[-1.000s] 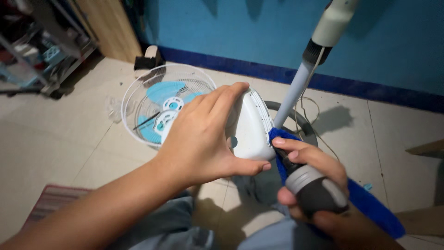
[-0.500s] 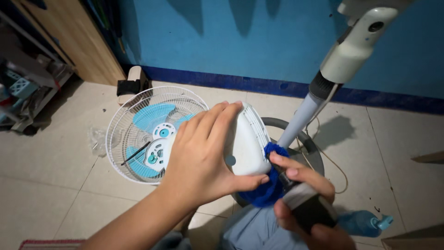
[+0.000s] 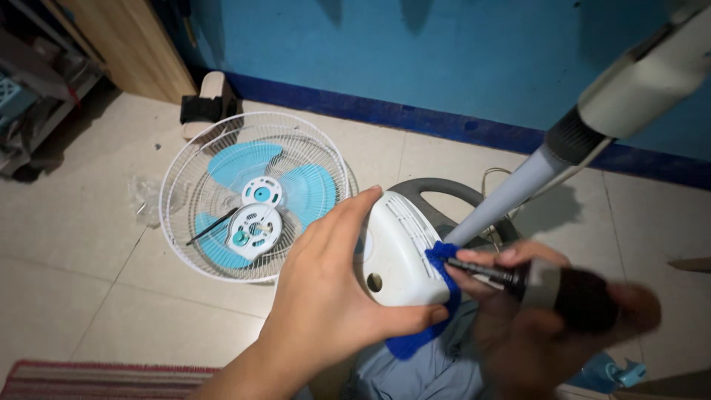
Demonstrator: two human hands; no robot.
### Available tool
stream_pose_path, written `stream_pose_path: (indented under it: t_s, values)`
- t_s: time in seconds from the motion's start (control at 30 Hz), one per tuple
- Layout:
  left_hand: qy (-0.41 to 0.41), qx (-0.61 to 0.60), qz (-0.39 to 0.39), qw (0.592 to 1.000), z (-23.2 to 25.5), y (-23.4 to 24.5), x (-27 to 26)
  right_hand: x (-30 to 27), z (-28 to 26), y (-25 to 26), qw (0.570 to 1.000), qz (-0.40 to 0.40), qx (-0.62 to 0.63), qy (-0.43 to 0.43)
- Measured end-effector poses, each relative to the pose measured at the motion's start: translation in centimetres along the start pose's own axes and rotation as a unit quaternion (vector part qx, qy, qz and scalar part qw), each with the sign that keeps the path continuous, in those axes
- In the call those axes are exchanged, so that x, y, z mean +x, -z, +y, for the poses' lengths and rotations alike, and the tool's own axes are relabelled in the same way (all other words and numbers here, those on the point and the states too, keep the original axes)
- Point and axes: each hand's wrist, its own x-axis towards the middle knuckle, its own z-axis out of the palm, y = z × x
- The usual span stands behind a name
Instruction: The person wipes a fan motor housing with a blue cloth and applies oil from a squeeze bottle to the motor shaft and internal components.
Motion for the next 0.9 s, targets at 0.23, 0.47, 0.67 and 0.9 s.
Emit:
stream_pose_path:
  t_s: [0.23,0.47,0.67,0.9]
  values:
    - [0.030,0.015,-0.023,0.999,0.9,0.6,-0.6,0.5,0.1,0.9,0.993,-0.037,0.091,-0.061]
    - [-0.015,0.097,-0.012,0.995,0.6,-0.4,-0.6,1.4,-0.5,0.9,0.995,-0.065,0.037,-0.067]
    - [-0.050,0.112,0.014,0.992,0.3,-0.4,-0.9,-0.4,-0.2,1.3,0.993,-0.097,-0.049,0.050]
    - [-0.063,0.125,0.038,0.989,0.3,-0.1,-1.0,-2.1,-0.3,2.8,0.990,-0.137,0.016,0.017]
